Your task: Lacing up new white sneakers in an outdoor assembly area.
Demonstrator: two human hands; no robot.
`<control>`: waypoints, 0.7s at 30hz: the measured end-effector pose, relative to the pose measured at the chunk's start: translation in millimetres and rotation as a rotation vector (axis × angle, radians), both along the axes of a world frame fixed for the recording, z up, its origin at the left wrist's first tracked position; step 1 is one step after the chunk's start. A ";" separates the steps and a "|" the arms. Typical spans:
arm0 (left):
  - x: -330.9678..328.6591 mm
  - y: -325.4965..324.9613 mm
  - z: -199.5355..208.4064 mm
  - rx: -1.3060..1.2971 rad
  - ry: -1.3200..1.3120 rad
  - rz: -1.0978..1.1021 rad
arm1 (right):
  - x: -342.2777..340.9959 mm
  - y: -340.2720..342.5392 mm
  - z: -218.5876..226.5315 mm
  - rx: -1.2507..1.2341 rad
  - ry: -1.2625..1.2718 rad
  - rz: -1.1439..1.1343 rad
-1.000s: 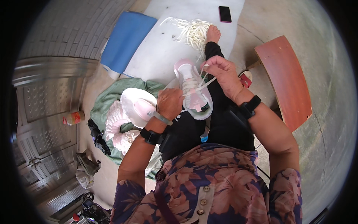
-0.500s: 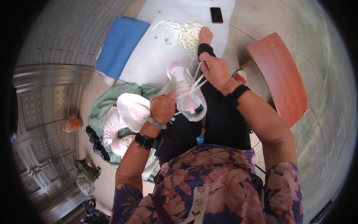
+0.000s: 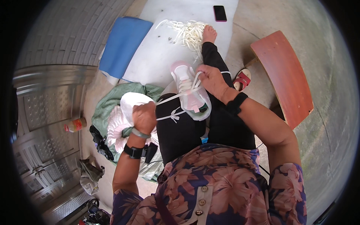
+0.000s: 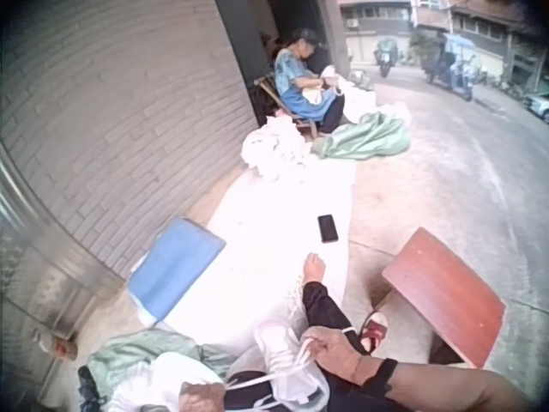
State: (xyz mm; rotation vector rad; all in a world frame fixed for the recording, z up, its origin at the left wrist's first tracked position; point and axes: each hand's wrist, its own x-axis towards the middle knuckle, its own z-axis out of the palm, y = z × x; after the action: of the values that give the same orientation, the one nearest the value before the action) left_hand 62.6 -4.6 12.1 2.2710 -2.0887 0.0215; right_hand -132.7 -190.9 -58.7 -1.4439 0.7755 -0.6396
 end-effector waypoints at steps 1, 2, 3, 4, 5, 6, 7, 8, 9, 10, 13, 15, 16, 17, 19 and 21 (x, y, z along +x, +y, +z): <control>9.1 10.0 5.4 -0.040 -0.046 0.027 | -2.4 3.6 1.1 -0.220 0.148 0.069; 18.2 20.9 11.7 -0.064 -0.052 0.040 | -3.6 6.2 1.9 -0.244 0.100 0.126; 27.3 32.1 18.4 -0.087 -0.054 0.054 | -5.7 8.0 2.7 -0.266 0.068 0.118; 36.1 41.7 24.7 -0.110 -0.071 0.052 | -8.2 9.3 3.5 -0.450 0.121 0.191; 43.0 50.7 30.4 -0.134 -0.084 0.051 | -10.7 9.8 4.3 -0.635 0.174 0.264; 47.7 60.3 35.7 -0.162 -0.088 0.049 | -14.9 10.7 5.4 -0.666 0.227 0.331; 51.6 69.8 41.3 -0.134 -0.131 0.079 | -17.8 9.9 6.5 -0.666 0.226 0.332; 55.3 77.8 45.9 -0.120 -0.154 0.101 | -20.3 9.0 7.6 -0.751 0.282 0.383; 58.1 84.9 49.5 -0.105 -0.180 0.123 | -23.2 7.1 8.8 -0.835 0.334 0.445; 60.7 90.1 51.1 -0.105 -0.182 0.127 | -26.2 3.2 10.1 -0.839 0.334 0.437; 69.0 102.2 51.4 -0.086 -0.176 0.175 | -38.2 -11.1 13.9 -1.077 0.500 0.597; 74.8 109.4 49.4 0.003 -0.182 0.213 | -49.1 -17.6 16.0 -1.044 0.558 0.517; 77.4 113.5 48.9 0.066 -0.140 0.265 | -55.9 -18.5 17.2 -1.027 0.593 0.511; 77.5 117.3 46.5 0.075 -0.139 0.270 | -61.0 -18.2 17.6 -1.062 0.509 0.484; 76.2 122.5 41.6 0.070 0.056 0.320 | -68.5 -15.9 17.8 -1.062 0.492 0.460; 69.4 125.4 35.2 0.153 0.065 0.301 | -73.2 -14.7 17.1 -1.031 0.502 0.430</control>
State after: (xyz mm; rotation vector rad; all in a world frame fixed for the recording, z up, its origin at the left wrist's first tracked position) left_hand 132.0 120.8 47.3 2.6151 -1.7556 -0.2024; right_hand -205.9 -205.6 -41.7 -2.6965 0.4623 -0.3256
